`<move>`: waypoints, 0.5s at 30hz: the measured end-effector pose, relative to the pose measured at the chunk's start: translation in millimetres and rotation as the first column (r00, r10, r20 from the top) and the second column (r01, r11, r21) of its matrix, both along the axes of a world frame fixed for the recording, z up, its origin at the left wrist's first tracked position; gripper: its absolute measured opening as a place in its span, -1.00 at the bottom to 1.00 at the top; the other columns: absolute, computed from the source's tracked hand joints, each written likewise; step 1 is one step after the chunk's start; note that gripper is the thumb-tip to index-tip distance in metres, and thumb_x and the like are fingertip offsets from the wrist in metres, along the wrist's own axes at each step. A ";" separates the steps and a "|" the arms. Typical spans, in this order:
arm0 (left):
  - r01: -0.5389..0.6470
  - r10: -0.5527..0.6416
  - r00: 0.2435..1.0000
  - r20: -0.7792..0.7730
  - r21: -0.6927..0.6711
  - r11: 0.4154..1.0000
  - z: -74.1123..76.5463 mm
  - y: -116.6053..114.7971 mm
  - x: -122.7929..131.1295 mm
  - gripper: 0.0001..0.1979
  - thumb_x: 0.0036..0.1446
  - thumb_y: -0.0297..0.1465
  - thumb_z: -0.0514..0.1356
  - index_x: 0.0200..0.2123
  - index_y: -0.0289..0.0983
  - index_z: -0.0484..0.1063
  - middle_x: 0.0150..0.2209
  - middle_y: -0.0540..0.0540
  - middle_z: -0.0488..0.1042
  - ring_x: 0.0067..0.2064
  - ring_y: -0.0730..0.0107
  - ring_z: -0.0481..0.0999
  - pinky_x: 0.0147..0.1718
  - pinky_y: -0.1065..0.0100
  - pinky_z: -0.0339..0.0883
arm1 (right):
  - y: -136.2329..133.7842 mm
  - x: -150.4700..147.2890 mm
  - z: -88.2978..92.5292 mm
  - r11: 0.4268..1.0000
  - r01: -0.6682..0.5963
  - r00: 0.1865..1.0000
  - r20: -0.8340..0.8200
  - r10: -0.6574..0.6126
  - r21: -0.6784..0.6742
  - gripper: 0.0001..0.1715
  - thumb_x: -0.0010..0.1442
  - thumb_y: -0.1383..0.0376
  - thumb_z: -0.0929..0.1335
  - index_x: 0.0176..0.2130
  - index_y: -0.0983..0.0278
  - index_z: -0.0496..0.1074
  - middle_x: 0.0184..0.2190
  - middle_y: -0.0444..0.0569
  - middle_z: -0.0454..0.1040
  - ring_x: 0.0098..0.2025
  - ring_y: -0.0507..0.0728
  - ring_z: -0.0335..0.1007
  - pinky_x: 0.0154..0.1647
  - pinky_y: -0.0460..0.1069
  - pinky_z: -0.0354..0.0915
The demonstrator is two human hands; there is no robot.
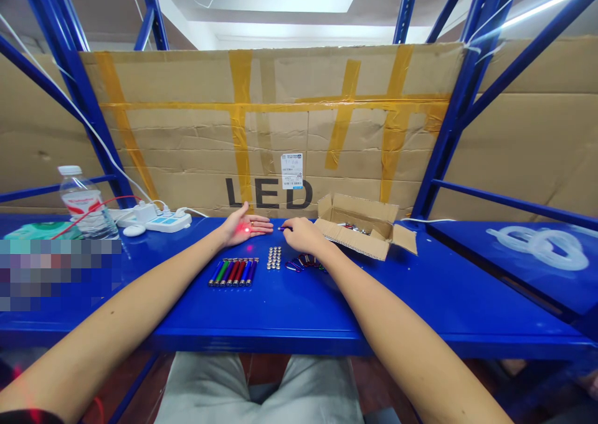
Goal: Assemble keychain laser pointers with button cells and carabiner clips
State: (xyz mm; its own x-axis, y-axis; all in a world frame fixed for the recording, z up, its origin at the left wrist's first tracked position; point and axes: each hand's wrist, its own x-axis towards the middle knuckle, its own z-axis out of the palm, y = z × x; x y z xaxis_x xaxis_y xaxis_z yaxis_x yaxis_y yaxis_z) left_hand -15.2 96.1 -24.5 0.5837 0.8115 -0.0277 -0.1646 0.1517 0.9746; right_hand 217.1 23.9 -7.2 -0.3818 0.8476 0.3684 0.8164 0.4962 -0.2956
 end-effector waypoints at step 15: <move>-0.006 0.006 1.000 -0.025 0.002 1.000 3.4 -3.7 1.7 -0.15 0.23 0.15 -0.30 -0.06 -0.48 0.42 -0.05 -0.43 0.53 0.03 0.01 0.51 0.17 0.12 0.17 | -1.0 0.6 1.0 0.999 -0.037 0.999 -0.011 0.037 -0.001 -0.55 0.21 0.39 0.20 -0.03 0.27 0.55 0.00 0.01 0.55 0.03 0.20 0.45 0.07 0.03 0.29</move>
